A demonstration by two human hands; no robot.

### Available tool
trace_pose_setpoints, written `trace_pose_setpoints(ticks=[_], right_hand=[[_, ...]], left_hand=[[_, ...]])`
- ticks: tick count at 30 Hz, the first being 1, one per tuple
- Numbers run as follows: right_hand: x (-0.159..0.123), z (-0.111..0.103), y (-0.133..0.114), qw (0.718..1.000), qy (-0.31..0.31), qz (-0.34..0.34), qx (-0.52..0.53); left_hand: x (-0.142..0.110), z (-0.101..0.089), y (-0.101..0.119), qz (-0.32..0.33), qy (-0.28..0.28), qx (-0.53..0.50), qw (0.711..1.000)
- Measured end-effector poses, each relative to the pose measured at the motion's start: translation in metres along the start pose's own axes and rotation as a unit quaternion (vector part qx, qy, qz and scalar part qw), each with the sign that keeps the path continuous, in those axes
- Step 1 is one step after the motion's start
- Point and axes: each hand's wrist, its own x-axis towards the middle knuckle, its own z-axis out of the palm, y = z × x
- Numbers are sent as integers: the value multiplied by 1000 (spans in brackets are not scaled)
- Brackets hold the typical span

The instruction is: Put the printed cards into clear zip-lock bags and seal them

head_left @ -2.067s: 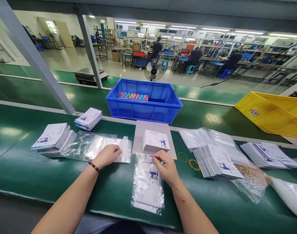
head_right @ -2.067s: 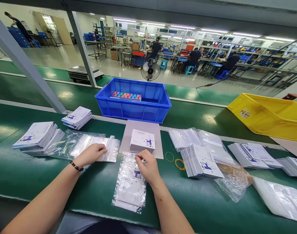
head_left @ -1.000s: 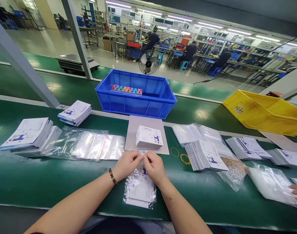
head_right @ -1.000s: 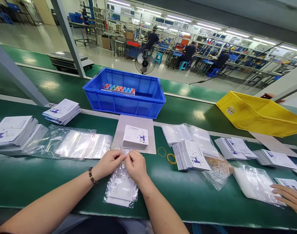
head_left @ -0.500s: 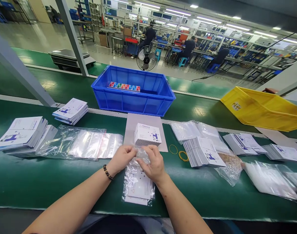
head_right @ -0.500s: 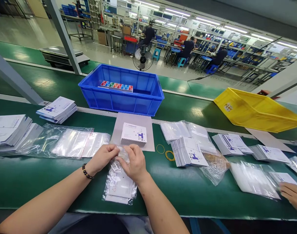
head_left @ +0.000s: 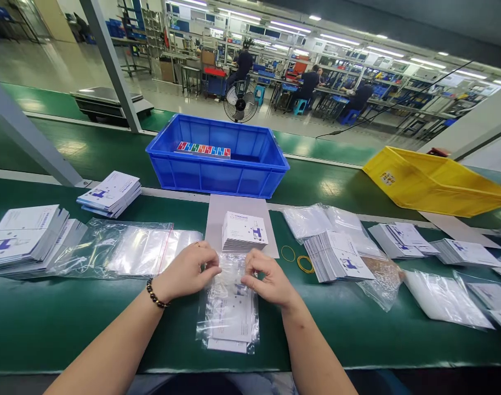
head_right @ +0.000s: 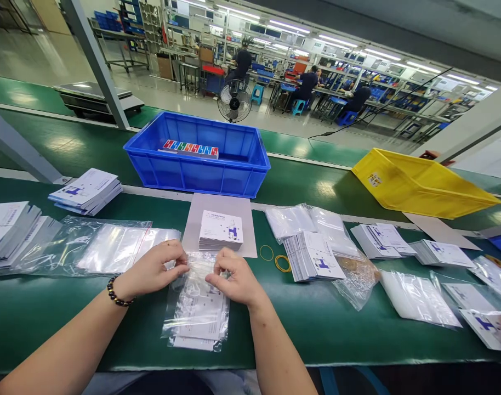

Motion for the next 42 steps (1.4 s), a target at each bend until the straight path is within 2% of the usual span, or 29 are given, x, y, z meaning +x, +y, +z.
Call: trace_pose_setpoints(ticks=[2,4,6,8,12,14,16,19,25,28,32,34,36,39,42], right_hand=[[1,1,7,994,106,3,-39],[3,3,17,978,187,53,-74],[4,5,29,971,199,122,-57],[6,6,40,966,189,175,3],[8,6,49,941,223,233,99],[8,5,49,941,217,221,134],[9,5,49,945,209,200,151],[9,6,49,941,225,208,144],[9,6,48,932,256,202,159],[9,4,45,906,322,197,191],[10,0,37,842,420,169,293],[11,-2,33,830,419,171,325],[11,-3,29,838,391,181,335],[11,-5,25,861,338,196,326],[8,-7,23,902,252,204,286]], left_hand=[[0,-1,-2,-30,-16,-53,998],[1,0,-4,-54,-34,-116,991],[1,4,-6,-65,-47,-167,983],[2,8,-6,-67,-55,-199,976],[4,15,-7,-71,-70,-229,968],[4,18,-8,-71,-68,-226,969],[4,20,-8,-72,-44,-216,973],[5,24,-6,-76,-7,-187,979],[12,29,0,-77,-36,-114,990],[12,30,0,-75,-19,-119,990],[8,29,1,-52,-33,-128,990],[7,28,1,-29,-56,-133,989],[7,27,-1,-11,-57,-148,987],[7,27,-3,-14,-28,-178,983],[7,29,-4,-31,-1,-209,977]])
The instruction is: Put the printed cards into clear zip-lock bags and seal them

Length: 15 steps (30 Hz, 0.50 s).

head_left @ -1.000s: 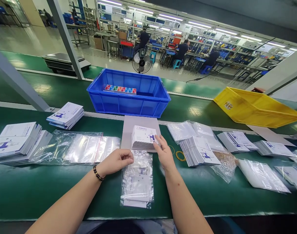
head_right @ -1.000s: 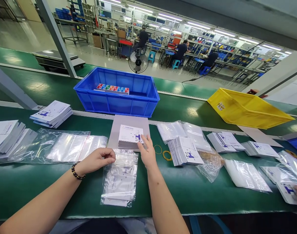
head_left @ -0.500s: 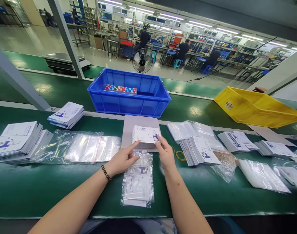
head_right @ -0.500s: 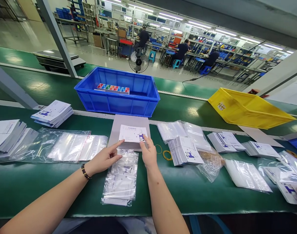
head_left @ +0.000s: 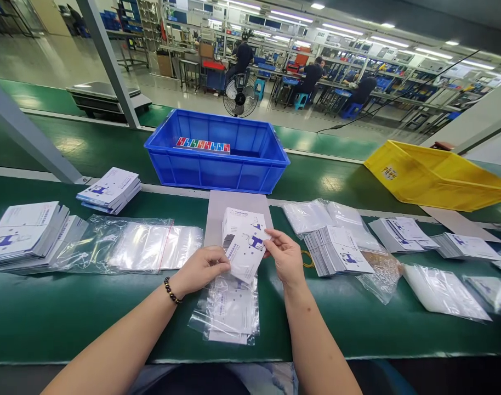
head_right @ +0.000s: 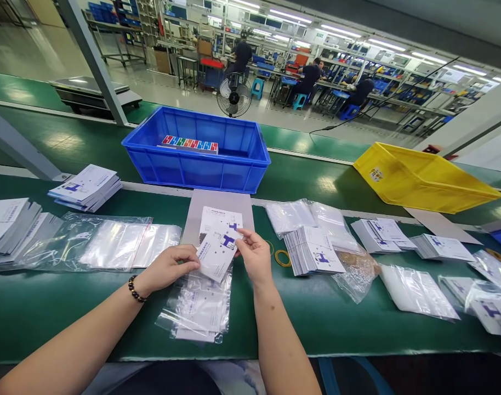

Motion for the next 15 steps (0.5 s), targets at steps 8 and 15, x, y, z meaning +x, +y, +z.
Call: trace_pose_setpoints(ticks=[8,15], right_hand=[[-9,6,-2,926,-337,-7,-168],[-12,9,-4,948,-266,41,-168]], left_hand=[[-1,12,0,-12,70,-91,993],[2,11,-5,-122,32,-186,974]])
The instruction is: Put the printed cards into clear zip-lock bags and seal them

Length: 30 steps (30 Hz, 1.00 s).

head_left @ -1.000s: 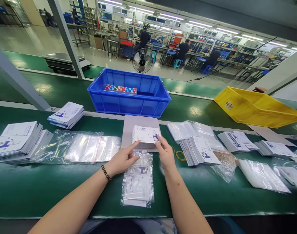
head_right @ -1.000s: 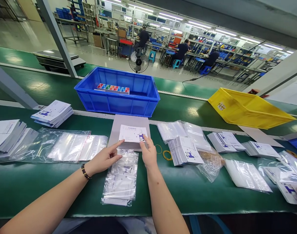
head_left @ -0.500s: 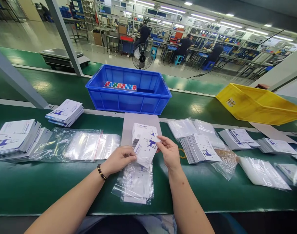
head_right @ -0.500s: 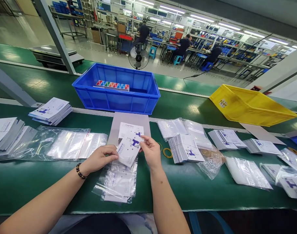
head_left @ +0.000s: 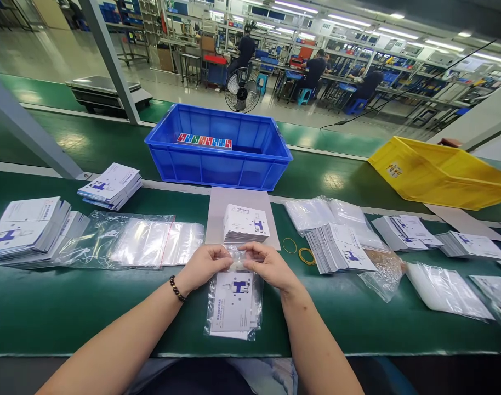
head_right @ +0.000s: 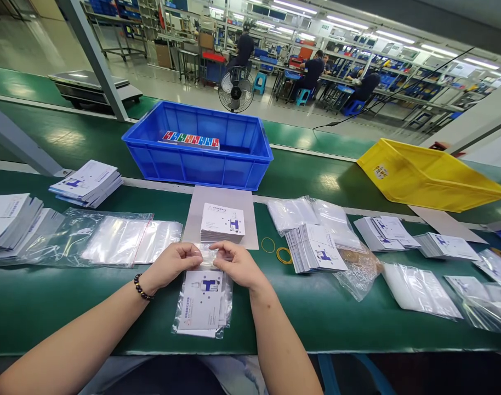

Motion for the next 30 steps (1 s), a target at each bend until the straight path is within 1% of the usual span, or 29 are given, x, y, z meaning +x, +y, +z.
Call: trace_pose_setpoints(ticks=[3,5,9,14,16,18,20,21,22,23,24,25,26,27,28,30], right_hand=[[1,1,0,1000,14,22,-4],[2,3,0,999,26,16,-18],[3,8,-1,996,48,-30,-66],[3,16,-1,989,37,-84,-112],[3,16,0,985,36,-109,-127],[2,14,2,981,42,-130,-139],[2,11,3,974,73,-150,-152],[3,10,4,969,100,-161,-157],[3,9,5,963,131,-170,-162],[3,9,6,956,164,-178,-166],[3,9,7,949,193,-183,-170],[3,9,8,943,217,-184,-173],[3,10,8,939,233,-184,-175],[4,11,9,936,241,-183,-177],[4,12,9,935,245,-183,-178],[4,13,10,936,240,-185,-177]], left_hand=[[-1,1,2,20,22,32,999],[-1,2,4,27,31,47,998],[-1,3,4,33,37,55,997],[0,9,1,35,28,79,996],[-1,10,3,47,28,107,993],[-5,7,9,77,30,165,983],[-10,-3,17,111,55,250,960],[-12,-11,20,117,79,298,944],[-14,-20,22,110,106,347,925],[-16,-31,23,87,135,395,905],[-17,-42,22,52,154,439,883],[-18,-53,21,7,162,474,865],[-18,-63,18,-40,160,497,852],[-18,-72,14,-79,148,507,846],[-17,-79,10,-104,132,508,845],[-16,-89,4,-120,108,501,850]])
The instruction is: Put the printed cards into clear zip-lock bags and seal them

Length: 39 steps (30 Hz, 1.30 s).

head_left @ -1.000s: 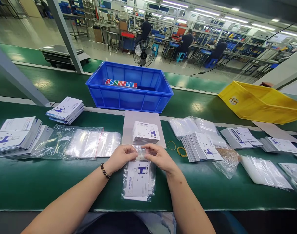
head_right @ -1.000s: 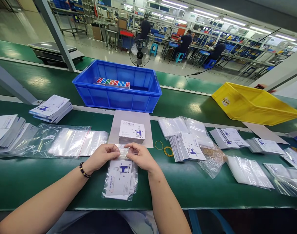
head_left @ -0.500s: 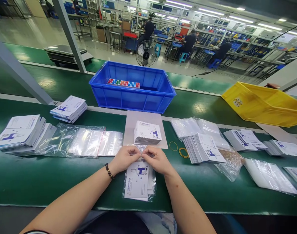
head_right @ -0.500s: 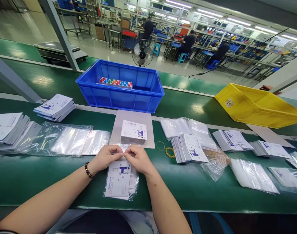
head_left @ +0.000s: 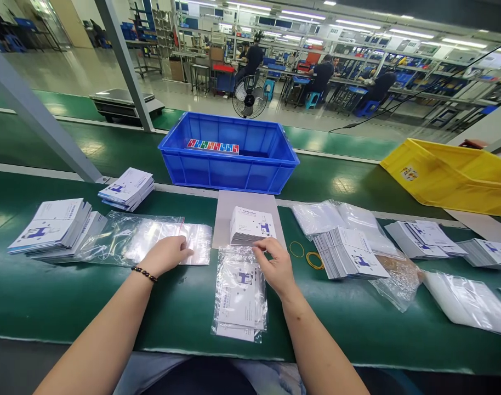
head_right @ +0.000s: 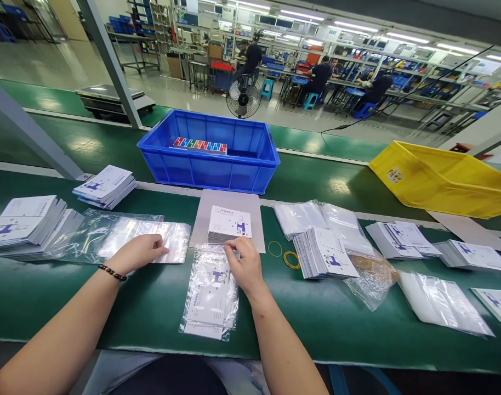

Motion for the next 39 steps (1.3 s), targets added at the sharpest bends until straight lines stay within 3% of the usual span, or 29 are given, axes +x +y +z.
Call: trace_pose_setpoints(ticks=[5,9,12,14,17,19,22,25,28,33,39], right_hand=[[-1,5,-5,999,-34,1,35],[-6,17,-10,980,-134,72,132],[-11,26,-10,952,-186,147,192],[-14,29,-8,968,-160,135,140],[-15,26,-4,995,-95,23,-5],[-15,24,-2,993,-89,-44,-69],[-14,23,-3,987,-98,-82,-93],[-12,22,-8,991,-95,-76,-55],[-11,21,-12,996,-83,-27,-26],[-9,19,-11,995,-96,16,14],[-8,24,-7,995,-63,18,-69]], left_hand=[[-4,-4,3,8,15,-75,997],[-22,-2,33,53,-6,-221,974],[-31,10,60,103,-29,-227,968],[-31,19,74,128,-26,-212,969],[-24,29,86,144,-25,-266,953],[-17,35,90,138,-26,-339,930],[-10,44,91,112,-15,-421,900],[-8,49,91,102,7,-442,891],[-10,50,91,106,27,-437,893],[-13,51,90,150,31,-393,906],[-16,53,90,191,30,-311,931]])
